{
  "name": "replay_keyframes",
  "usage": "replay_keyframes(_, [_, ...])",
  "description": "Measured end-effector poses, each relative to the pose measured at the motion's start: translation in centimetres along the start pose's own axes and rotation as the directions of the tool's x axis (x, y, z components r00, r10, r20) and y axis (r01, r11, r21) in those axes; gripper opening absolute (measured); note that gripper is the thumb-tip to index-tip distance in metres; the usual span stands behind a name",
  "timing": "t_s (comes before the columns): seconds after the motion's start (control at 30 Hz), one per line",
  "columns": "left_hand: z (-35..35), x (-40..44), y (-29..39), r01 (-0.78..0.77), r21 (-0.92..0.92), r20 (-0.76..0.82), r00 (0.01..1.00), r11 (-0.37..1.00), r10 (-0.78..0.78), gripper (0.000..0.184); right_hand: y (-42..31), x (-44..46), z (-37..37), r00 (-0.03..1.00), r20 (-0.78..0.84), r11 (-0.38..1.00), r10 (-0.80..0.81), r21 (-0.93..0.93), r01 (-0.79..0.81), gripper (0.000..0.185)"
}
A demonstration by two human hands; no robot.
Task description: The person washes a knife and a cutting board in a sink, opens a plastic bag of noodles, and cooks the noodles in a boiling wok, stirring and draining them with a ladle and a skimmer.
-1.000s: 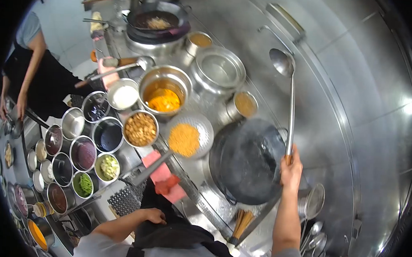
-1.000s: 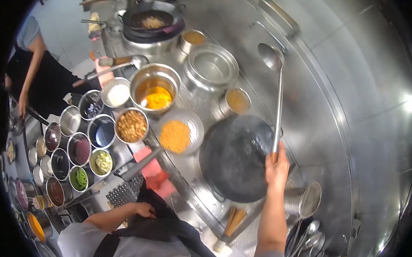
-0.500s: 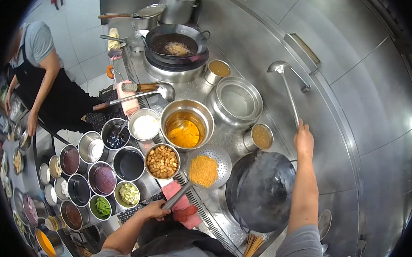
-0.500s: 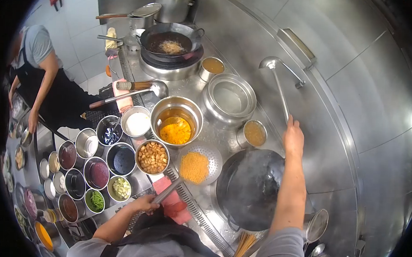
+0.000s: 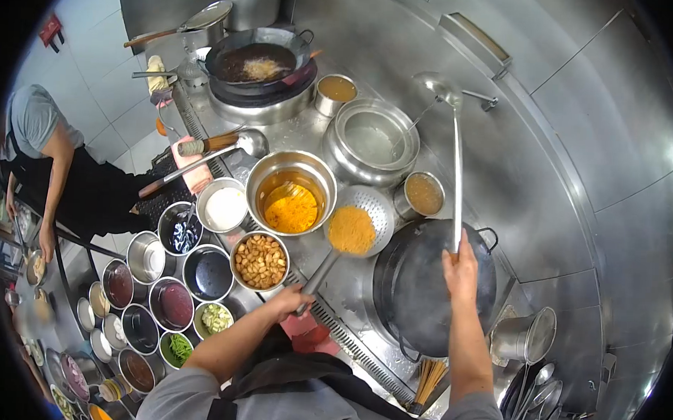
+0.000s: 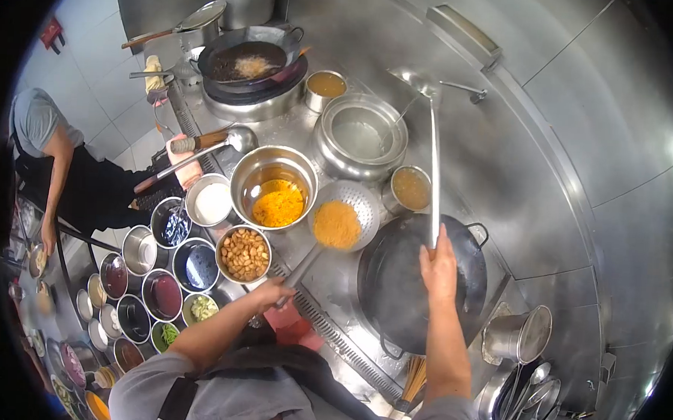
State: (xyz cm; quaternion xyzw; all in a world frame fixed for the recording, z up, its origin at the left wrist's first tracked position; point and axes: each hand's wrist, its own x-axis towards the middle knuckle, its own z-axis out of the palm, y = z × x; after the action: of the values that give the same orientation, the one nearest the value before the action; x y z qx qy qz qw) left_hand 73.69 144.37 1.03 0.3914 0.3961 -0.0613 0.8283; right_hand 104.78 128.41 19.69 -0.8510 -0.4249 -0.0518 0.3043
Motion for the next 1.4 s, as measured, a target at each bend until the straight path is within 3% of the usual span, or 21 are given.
replay_keyframes(0.07, [0.3, 1.0, 1.1, 0.064, -0.093, 0.058, 0.997, 0.994, -0.059, 0.033, -0.9, 0.2, 1.5, 0.991, 0.083, 0.995, 0.104, -0.018, -0.103, 0.055])
replay_keyframes(0.13, [0.6, 1.9, 1.8, 0.077, -0.118, 0.063, 0.996, 0.990, -0.070, 0.034, 0.3, 1.8, 4.5, 0.990, 0.143, 0.999, 0.005, -0.047, 0.002, 0.057])
replay_keyframes(0.17, [0.6, 2.7, 1.7, 0.068, -0.150, 0.069, 0.996, 0.986, -0.058, 0.033, 0.7, 3.2, 6.2, 0.968, 0.223, 0.992, 0.116, 0.029, -0.126, 0.058])
replay_keyframes(0.2, [0.7, 3.2, 1.8, 0.057, -0.183, 0.075, 0.996, 0.981, -0.044, 0.032, 0.8, 4.9, 7.7, 0.966, 0.231, 0.992, 0.113, 0.033, -0.124, 0.058])
replay_keyframes(0.27, [1.0, 3.4, 2.0, 0.055, -0.205, 0.047, 0.998, 0.977, -0.046, 0.030, 0.7, 8.2, 10.9, 0.931, 0.260, 0.964, 0.258, -0.132, -0.230, 0.045])
replay_keyframes(0.4, [1.1, 4.1, 1.9, 0.031, -0.179, 0.021, 0.999, 0.983, -0.028, 0.024, 2.4, 13.3, 17.5, 0.937, 0.283, 0.971, 0.205, -0.180, -0.158, 0.031])
replay_keyframes(0.43, [1.2, 4.1, 1.9, 0.027, -0.184, 0.035, 0.999, 0.983, -0.021, 0.024, 1.8, 14.2, 18.2, 0.860, 0.366, 0.917, 0.355, 0.044, -0.397, 0.022])
replay_keyframes(0.47, [1.4, 3.8, 2.1, 0.023, -0.189, 0.051, 0.999, 0.982, -0.013, 0.025, 1.3, 14.7, 18.9, 0.747, 0.480, 0.754, 0.460, 0.233, -0.614, 0.017])
replay_keyframes(0.5, [1.4, 3.4, 2.5, 0.033, -0.219, 0.080, 0.997, 0.975, -0.015, 0.028, 1.0, 14.9, 19.2, 0.698, 0.562, 0.523, 0.444, 0.470, -0.711, 0.014])
replay_keyframes(0.53, [1.5, 3.1, 2.9, 0.028, -0.224, 0.071, 0.997, 0.974, -0.013, 0.028, 0.9, 14.7, 19.3, 0.657, 0.595, 0.314, 0.463, 0.583, -0.749, 0.012])
replay_keyframes(0.6, [1.8, 2.2, 4.2, 0.049, -0.236, 0.085, 0.996, 0.970, -0.030, 0.033, 0.2, 13.7, 19.5, 0.669, 0.597, 0.113, 0.444, 0.703, -0.702, 0.011])
replay_keyframes(0.63, [2.1, 1.7, 4.8, 0.055, -0.258, 0.065, 0.997, 0.965, -0.039, 0.032, 0.1, 12.9, 19.3, 0.669, 0.598, 0.108, 0.441, 0.705, -0.701, 0.011])
replay_keyframes(0.7, [2.4, 1.5, 5.8, 0.061, -0.234, 0.044, 0.998, 0.970, -0.052, 0.034, -1.1, 10.5, 17.6, 0.702, 0.604, -0.068, 0.378, 0.774, -0.630, 0.013])
replay_keyframes(0.83, [2.0, 2.8, 6.6, 0.075, -0.173, 0.057, 0.996, 0.982, -0.066, 0.043, -2.0, 5.4, 13.9, 0.764, 0.570, -0.166, 0.303, 0.821, -0.547, 0.017])
replay_keyframes(1.0, [2.4, 2.5, 7.1, 0.073, -0.146, -0.021, 0.997, 0.987, -0.077, 0.020, -3.9, -0.6, 7.7, 0.776, 0.572, -0.037, 0.266, 0.811, -0.585, 0.034])
replay_keyframes(1.13, [2.3, 2.2, 7.5, 0.080, -0.111, 0.043, 0.996, 0.991, -0.076, 0.016, -4.3, -4.3, 4.5, 0.745, 0.595, 0.062, 0.300, 0.768, -0.638, 0.042])
replay_keyframes(1.23, [2.4, 1.7, 7.8, 0.084, -0.118, 0.047, 0.996, 0.989, -0.079, 0.012, -3.7, -6.4, 3.1, 0.690, 0.629, 0.238, 0.358, 0.653, -0.719, 0.051])
replay_keyframes(1.4, [2.0, 1.5, 7.4, 0.097, -0.130, 0.060, 0.994, 0.987, -0.090, 0.011, -3.3, -9.1, 1.0, 0.664, 0.648, 0.389, 0.373, 0.540, -0.746, 0.050])
